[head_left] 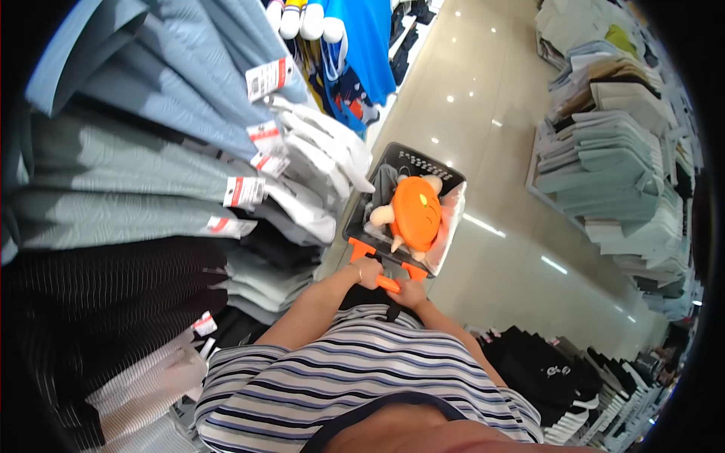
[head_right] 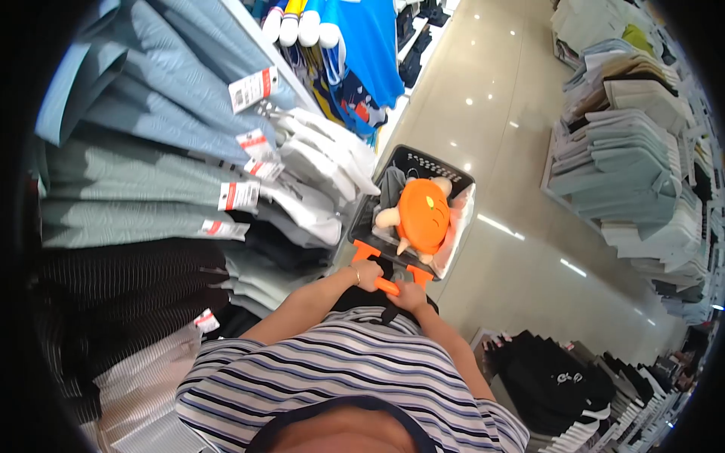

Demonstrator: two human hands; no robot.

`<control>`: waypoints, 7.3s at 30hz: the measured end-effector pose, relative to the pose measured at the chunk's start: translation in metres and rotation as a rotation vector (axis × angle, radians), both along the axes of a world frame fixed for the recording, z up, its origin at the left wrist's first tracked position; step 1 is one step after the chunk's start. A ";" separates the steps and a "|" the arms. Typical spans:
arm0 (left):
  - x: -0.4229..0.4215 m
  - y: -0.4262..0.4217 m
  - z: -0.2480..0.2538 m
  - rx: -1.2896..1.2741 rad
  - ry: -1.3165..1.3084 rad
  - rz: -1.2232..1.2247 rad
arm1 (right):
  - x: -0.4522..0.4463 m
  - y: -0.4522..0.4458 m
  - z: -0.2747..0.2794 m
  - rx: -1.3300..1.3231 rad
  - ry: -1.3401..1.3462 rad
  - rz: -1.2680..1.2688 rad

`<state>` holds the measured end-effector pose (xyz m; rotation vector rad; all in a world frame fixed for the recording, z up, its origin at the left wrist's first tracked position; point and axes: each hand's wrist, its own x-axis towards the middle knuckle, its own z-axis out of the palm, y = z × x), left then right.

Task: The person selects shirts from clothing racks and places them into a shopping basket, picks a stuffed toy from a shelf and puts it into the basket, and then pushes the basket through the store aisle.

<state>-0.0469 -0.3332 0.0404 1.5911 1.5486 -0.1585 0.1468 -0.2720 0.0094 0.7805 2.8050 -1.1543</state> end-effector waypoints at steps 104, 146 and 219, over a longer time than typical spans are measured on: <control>-0.495 1.339 -0.016 0.176 0.112 0.017 | -0.510 1.353 -0.008 -0.059 -0.185 -0.093; -0.661 1.737 -0.069 0.359 0.191 -0.024 | -0.671 1.758 -0.046 -0.100 -0.162 -0.094; -0.984 2.630 -0.173 0.162 0.193 -0.049 | -0.998 2.643 -0.148 -0.101 -0.232 -0.064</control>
